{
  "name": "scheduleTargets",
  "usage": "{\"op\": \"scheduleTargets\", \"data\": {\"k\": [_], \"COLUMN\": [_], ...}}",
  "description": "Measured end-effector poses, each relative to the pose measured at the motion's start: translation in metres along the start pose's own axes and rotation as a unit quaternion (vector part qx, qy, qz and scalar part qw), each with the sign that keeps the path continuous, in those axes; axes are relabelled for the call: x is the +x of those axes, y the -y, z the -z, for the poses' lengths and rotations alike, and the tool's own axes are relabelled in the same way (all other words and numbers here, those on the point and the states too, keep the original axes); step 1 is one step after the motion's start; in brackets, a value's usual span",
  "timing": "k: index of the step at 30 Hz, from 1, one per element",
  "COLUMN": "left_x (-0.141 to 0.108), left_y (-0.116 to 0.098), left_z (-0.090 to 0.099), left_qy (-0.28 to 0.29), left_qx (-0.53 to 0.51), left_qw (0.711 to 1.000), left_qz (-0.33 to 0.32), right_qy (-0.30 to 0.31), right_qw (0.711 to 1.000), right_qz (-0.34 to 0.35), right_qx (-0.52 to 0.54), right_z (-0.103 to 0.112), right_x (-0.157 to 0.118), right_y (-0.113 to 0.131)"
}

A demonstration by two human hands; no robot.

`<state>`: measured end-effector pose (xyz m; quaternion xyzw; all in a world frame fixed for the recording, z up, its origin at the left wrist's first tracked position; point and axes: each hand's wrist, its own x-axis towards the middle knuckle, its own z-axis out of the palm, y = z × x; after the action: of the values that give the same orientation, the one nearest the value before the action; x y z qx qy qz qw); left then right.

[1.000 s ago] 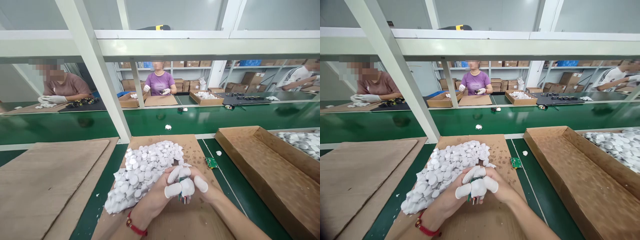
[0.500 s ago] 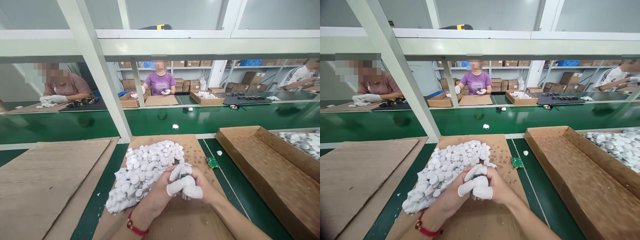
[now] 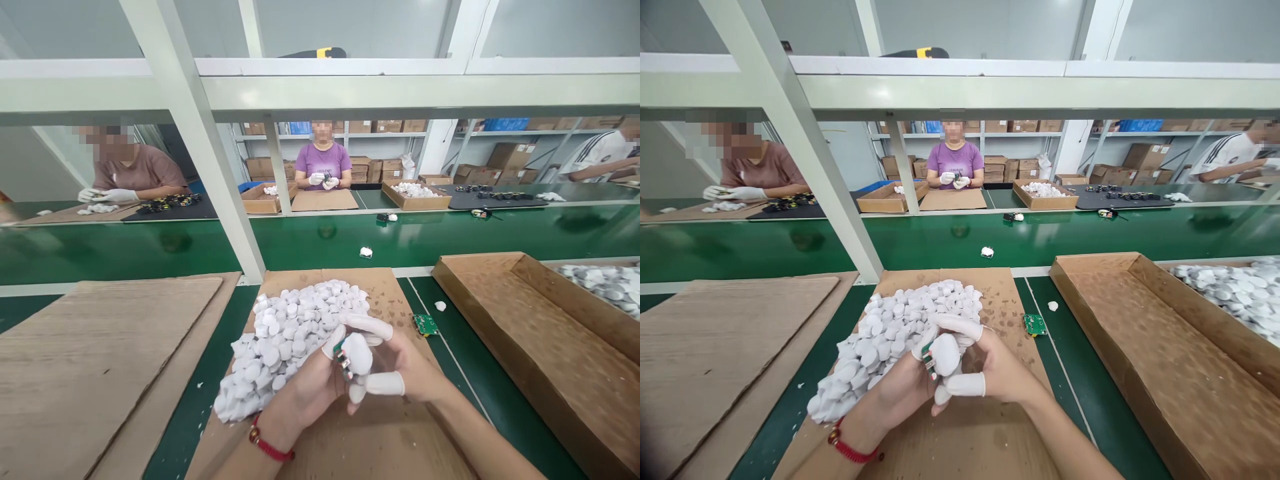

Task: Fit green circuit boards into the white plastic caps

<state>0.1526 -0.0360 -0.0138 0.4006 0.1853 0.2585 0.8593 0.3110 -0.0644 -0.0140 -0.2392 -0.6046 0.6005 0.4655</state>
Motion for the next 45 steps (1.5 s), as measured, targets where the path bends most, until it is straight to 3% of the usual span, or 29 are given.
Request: {"op": "scheduleTargets", "data": {"k": [3, 8, 14, 18, 28, 34, 38, 45], "left_x": [-0.001, -0.003, -0.004, -0.004, -0.009, -0.008, -0.005, -0.003], "left_y": [0.000, -0.004, 0.005, 0.009, -0.003, -0.002, -0.005, -0.001], "left_z": [-0.001, -0.017, -0.021, -0.016, -0.021, -0.019, -0.020, -0.016], "left_qy": [-0.051, -0.098, -0.113, -0.135, -0.103, -0.157, -0.160, -0.118], "left_qx": [0.025, 0.113, 0.179, 0.180, 0.172, 0.182, 0.125, 0.075], "left_qw": [0.998, 0.986, 0.971, 0.966, 0.976, 0.968, 0.977, 0.986], "left_qz": [0.003, -0.072, -0.111, -0.124, -0.084, -0.076, -0.066, -0.087], "right_qy": [-0.032, -0.075, -0.066, -0.039, 0.012, 0.015, -0.044, -0.172], "right_qw": [0.997, 0.982, 0.985, 0.970, 0.993, 0.965, 0.949, 0.923], "right_qz": [0.002, 0.011, 0.072, 0.086, 0.032, 0.078, 0.040, 0.086], "right_qx": [-0.071, -0.170, -0.143, -0.225, -0.116, -0.249, -0.309, -0.333], "right_z": [-0.003, -0.008, -0.009, -0.006, -0.006, -0.010, -0.012, -0.007], "right_x": [0.002, 0.003, 0.003, 0.002, 0.002, 0.004, 0.001, 0.006], "right_y": [-0.001, -0.001, -0.002, -0.002, -0.006, -0.002, -0.004, -0.013]}}
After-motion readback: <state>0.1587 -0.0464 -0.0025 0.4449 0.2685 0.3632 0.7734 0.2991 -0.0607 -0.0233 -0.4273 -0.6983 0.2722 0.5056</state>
